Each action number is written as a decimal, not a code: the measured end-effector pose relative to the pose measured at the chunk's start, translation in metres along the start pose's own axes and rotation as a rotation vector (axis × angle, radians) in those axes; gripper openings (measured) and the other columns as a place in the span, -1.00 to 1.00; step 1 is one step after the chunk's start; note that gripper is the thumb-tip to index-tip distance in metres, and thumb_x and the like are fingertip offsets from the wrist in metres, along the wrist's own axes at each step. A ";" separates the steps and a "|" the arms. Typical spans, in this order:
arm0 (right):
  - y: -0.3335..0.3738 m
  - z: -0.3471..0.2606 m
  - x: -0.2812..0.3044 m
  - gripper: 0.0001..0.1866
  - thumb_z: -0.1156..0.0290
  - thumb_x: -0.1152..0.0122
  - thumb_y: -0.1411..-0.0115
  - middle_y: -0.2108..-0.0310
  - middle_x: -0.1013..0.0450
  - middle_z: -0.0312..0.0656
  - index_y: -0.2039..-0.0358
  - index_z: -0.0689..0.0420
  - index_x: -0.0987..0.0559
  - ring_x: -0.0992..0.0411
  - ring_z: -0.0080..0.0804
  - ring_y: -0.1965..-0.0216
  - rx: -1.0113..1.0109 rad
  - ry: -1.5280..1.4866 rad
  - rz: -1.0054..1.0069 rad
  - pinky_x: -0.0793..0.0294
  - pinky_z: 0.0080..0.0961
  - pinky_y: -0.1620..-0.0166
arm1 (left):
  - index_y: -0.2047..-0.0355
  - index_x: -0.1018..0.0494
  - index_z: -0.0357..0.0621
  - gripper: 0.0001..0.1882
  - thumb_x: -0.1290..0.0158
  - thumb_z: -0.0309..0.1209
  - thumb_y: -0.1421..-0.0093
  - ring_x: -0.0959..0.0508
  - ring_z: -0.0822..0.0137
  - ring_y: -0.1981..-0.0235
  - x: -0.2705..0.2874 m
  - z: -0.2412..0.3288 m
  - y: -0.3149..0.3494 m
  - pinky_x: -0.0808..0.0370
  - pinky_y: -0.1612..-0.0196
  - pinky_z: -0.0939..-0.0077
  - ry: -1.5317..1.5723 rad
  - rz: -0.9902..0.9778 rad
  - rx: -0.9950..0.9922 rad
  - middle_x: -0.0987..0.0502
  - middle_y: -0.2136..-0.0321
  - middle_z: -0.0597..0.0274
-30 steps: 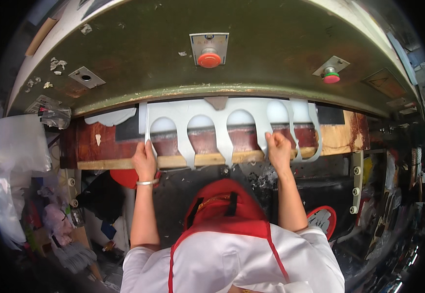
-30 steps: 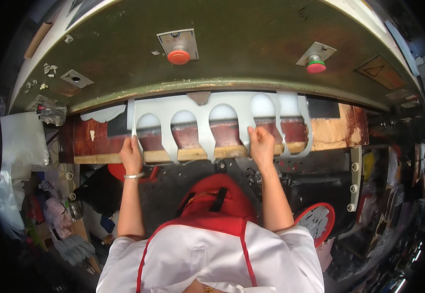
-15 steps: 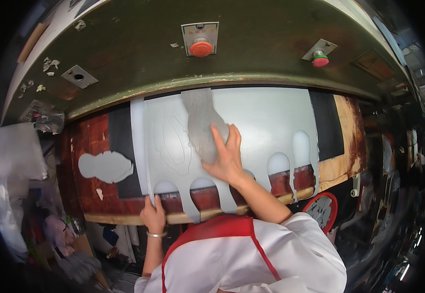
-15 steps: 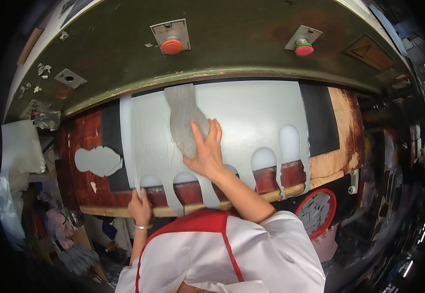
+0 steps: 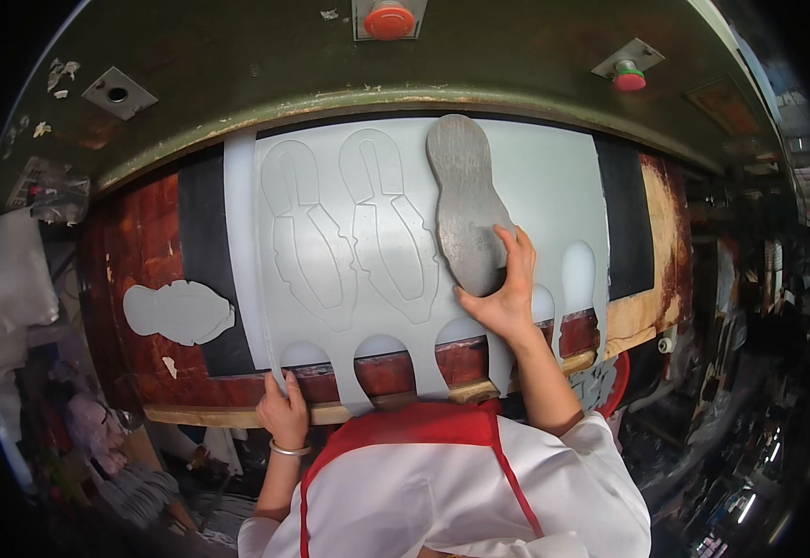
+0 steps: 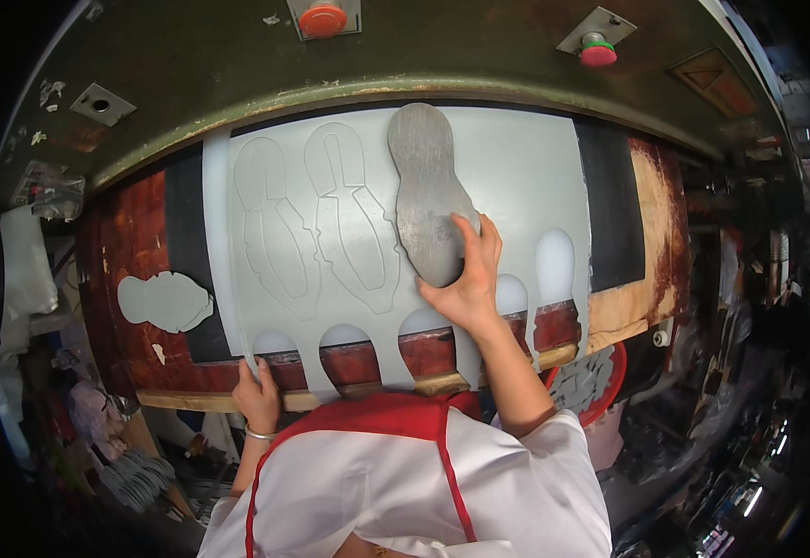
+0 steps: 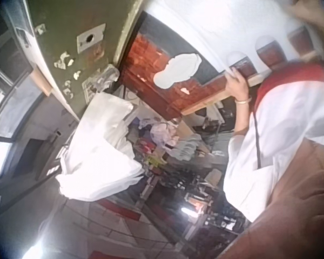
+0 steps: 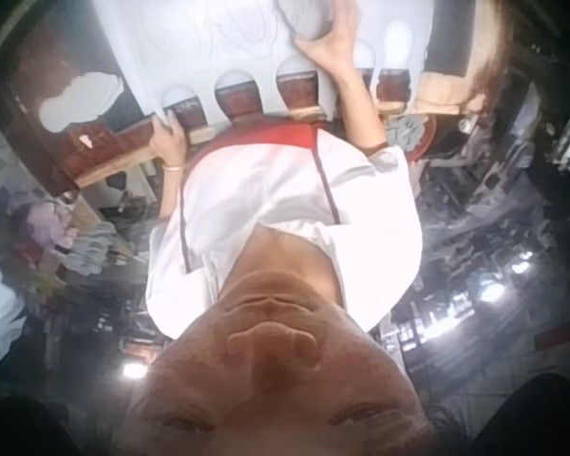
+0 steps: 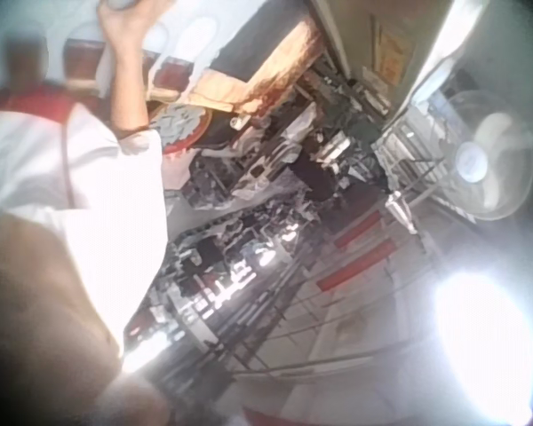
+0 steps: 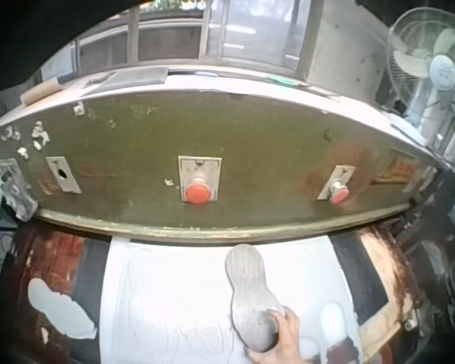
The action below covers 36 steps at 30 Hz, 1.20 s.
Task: The person places a shoe sole on a sheet of grey material, aligns it, and presses a button to cut the shape. They remove the cut sole, stack it with others, and repeat the process with new sheets and soles. The person also handles a template and stacks finished cutouts.
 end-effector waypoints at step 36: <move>-0.128 0.152 0.035 -0.65 0.18 -0.20 -0.18 0.72 -0.45 -0.15 0.43 0.28 -0.61 -0.44 -0.31 0.62 -0.502 -0.171 0.228 -0.39 -0.42 0.46 | 0.50 -0.44 -0.21 -0.63 0.08 -0.16 -0.29 -0.42 -0.07 0.65 -0.011 0.058 -0.260 -0.30 0.54 0.15 0.155 0.234 0.070 -0.40 0.69 -0.08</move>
Point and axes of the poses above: each hand's wrist, its own y-axis away from the middle knuckle, its own x-axis out of the back of the hand, z = x × y, the point moved 7 cm from there along -y, towards the middle knuckle
